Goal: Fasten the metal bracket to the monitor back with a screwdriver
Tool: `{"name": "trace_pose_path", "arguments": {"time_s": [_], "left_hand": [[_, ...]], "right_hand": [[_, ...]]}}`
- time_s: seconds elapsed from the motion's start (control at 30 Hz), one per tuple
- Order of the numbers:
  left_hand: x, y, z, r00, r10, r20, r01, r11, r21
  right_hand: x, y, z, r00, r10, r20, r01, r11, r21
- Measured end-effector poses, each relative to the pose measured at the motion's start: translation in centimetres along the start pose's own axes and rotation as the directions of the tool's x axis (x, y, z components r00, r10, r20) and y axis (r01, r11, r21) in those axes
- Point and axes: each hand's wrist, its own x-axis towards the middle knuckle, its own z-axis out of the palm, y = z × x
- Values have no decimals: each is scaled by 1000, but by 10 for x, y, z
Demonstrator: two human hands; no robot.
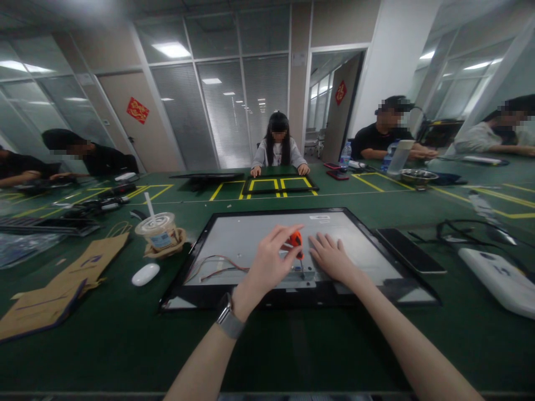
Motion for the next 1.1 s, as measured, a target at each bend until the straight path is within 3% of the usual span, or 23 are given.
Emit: {"name": "trace_pose_path", "arguments": {"time_s": [0.37,0.47,0.7,0.87,1.1], "left_hand": [[1,1,-2,991,98,-94,-85,987,140],[-2,1,-8,981,104,-167,-76,983,166],[-15,-4,-20,926,-17,-378,34,999,38],[-18,-5,-23,863,-11,-505,64,994,88],[-19,-8,-22,865,43,-499,46,985,165]], "right_hand": [[1,1,4,1000,4,-16,-4,1000,6],[2,2,6,1000,11,-28,-10,1000,20],[5,2,7,1000,19,11,-20,998,54],[5,2,5,1000,17,22,-19,997,71],[5,3,7,1000,14,13,-14,998,54]]}}
